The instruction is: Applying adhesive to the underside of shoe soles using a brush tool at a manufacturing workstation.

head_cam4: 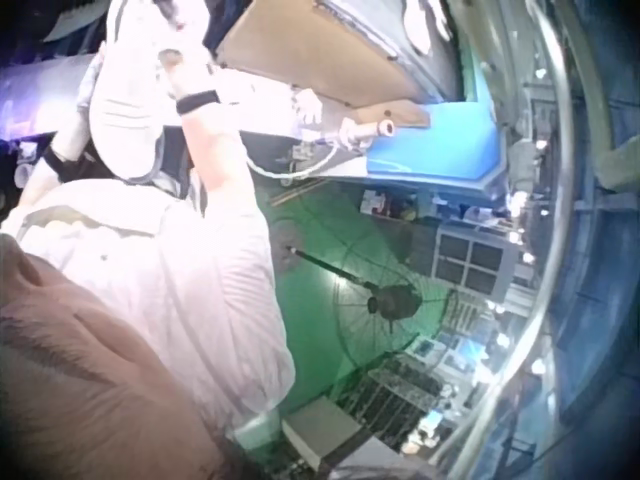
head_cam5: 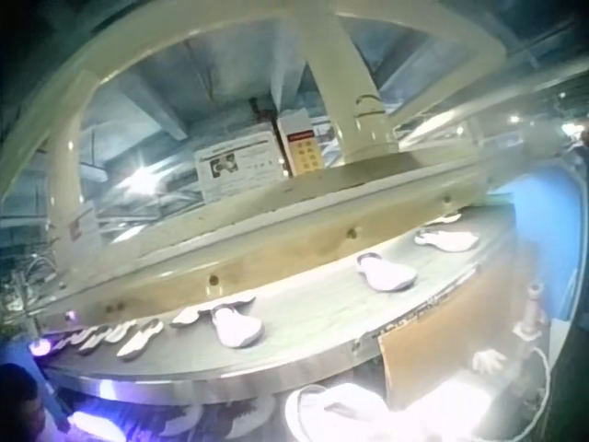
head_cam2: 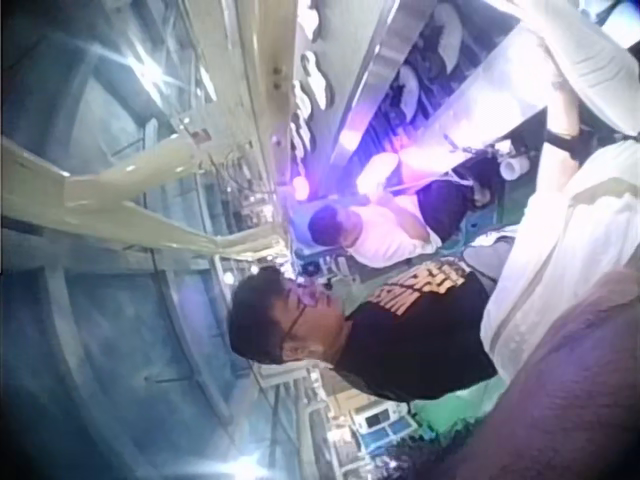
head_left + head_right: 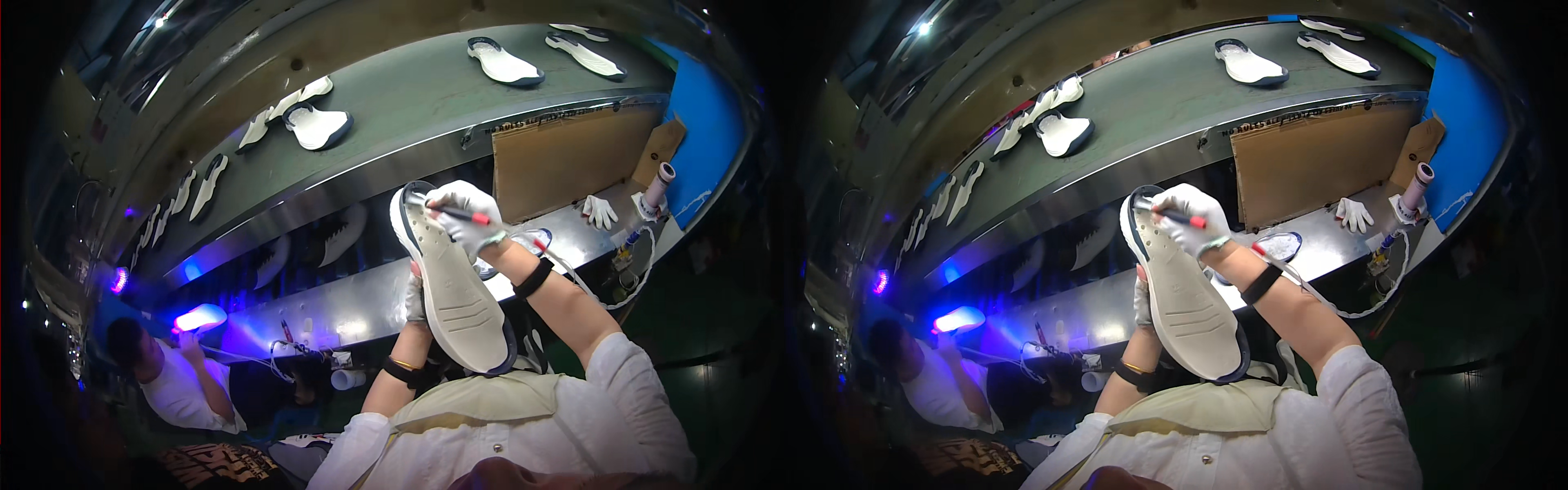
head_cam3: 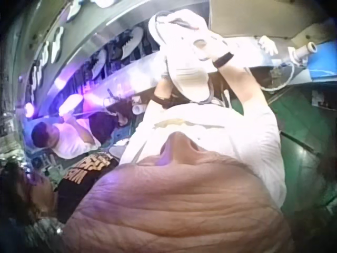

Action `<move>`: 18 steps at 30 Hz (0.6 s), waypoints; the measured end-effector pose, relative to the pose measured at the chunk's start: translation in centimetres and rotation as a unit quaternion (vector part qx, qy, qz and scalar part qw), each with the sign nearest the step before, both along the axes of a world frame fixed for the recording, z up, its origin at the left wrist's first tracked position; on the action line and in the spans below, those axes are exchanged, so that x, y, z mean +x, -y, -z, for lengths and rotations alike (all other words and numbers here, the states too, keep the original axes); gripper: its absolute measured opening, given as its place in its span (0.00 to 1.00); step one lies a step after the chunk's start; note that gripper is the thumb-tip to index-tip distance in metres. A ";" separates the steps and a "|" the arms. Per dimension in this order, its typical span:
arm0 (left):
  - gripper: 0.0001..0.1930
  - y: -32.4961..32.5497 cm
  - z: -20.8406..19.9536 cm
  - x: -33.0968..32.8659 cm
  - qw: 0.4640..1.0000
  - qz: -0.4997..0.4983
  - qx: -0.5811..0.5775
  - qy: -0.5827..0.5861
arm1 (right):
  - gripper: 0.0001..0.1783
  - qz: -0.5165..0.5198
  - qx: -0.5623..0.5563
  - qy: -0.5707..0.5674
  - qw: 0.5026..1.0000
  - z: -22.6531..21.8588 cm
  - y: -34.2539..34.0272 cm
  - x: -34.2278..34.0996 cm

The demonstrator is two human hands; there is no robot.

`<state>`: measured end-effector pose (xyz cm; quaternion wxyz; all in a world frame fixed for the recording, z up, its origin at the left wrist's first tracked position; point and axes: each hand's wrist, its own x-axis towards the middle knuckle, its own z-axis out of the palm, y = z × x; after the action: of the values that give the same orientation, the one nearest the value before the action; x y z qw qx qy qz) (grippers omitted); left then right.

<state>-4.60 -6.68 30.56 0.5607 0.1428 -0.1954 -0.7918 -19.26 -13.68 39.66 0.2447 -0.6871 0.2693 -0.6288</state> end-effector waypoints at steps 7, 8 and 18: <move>0.37 -0.6 -1.7 1.9 0.996 0.005 -0.089 -0.008 | 0.09 -0.277 0.070 -0.164 0.944 0.9 -5.8 -3.8; 0.37 -0.9 -1.8 1.9 0.997 -0.013 -0.080 0.011 | 0.08 -0.290 0.150 -0.141 0.935 1.1 -6.0 -4.0; 0.41 -3.3 -1.1 -1.2 0.988 -0.064 -0.007 0.144 | 0.08 -0.123 0.228 0.193 0.946 -0.4 -3.7 0.7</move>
<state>-5.79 -3.34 31.65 0.5774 0.2635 -0.2700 -0.7240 -18.52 -9.95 40.08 0.5176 -0.5060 0.2670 -0.6362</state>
